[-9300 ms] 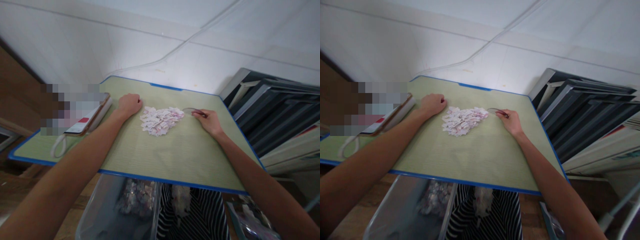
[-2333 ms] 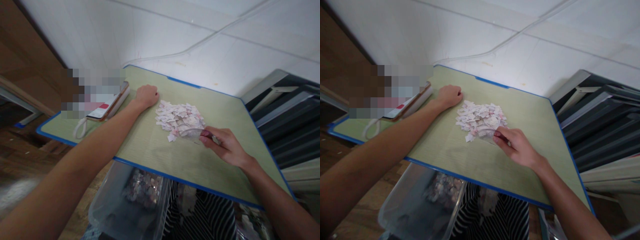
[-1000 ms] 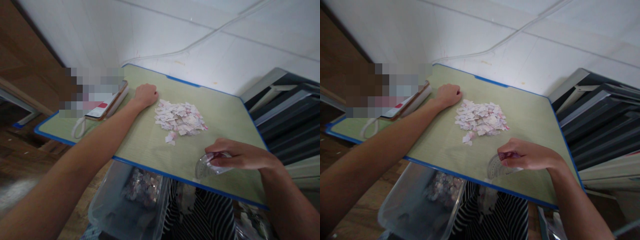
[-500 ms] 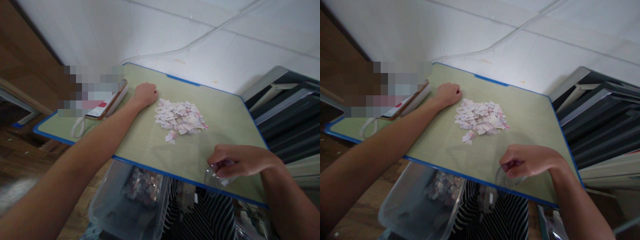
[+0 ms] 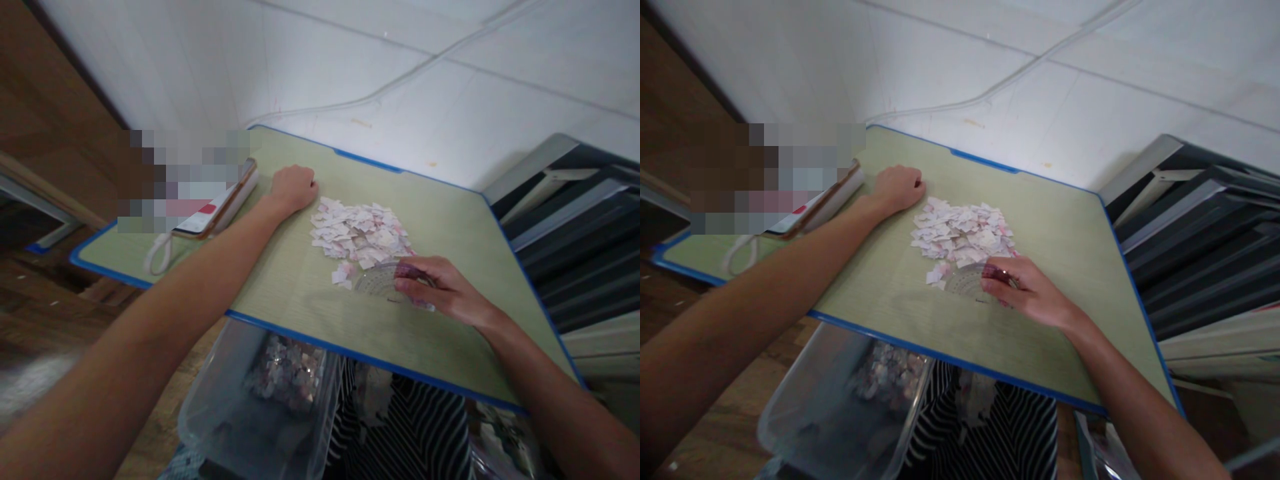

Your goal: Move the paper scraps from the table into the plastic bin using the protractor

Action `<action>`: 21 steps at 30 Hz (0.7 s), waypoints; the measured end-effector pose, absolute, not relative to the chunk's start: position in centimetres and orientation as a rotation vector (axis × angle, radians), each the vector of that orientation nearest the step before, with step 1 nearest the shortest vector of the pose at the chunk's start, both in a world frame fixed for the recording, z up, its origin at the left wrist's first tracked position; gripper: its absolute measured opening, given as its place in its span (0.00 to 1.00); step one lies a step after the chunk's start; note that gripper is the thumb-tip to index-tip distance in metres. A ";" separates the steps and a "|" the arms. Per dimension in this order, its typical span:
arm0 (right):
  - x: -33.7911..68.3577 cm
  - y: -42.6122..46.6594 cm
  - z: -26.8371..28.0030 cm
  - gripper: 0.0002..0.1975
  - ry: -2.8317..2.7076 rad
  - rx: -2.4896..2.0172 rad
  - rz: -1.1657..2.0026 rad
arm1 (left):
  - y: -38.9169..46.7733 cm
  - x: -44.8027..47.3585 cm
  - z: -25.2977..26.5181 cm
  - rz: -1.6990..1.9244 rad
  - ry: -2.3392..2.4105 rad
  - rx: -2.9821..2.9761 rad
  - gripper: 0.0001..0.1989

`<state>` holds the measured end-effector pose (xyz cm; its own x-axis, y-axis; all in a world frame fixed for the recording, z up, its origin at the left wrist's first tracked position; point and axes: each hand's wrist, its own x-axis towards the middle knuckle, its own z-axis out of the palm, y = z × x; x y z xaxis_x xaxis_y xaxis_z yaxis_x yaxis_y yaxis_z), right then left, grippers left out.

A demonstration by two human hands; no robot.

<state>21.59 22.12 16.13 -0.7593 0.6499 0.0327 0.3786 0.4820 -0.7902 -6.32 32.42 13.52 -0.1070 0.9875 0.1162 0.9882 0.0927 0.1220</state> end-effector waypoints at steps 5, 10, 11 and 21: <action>21.3 22.1 16.0 0.14 -2.453 -0.870 1.102 | 32.4 -6.3 13.6 -0.253 -2.306 -2.104 0.25; 21.8 22.3 16.7 0.15 -2.518 -0.775 1.098 | 32.3 -6.2 13.7 -0.238 -2.322 -2.103 0.25; 21.8 22.3 16.6 0.15 -2.485 -0.798 1.106 | 32.3 -6.2 13.7 -0.237 -2.322 -2.104 0.25; 21.3 22.2 16.3 0.15 -2.544 -0.858 1.110 | 32.2 -6.2 13.8 -0.202 -2.313 -2.097 0.25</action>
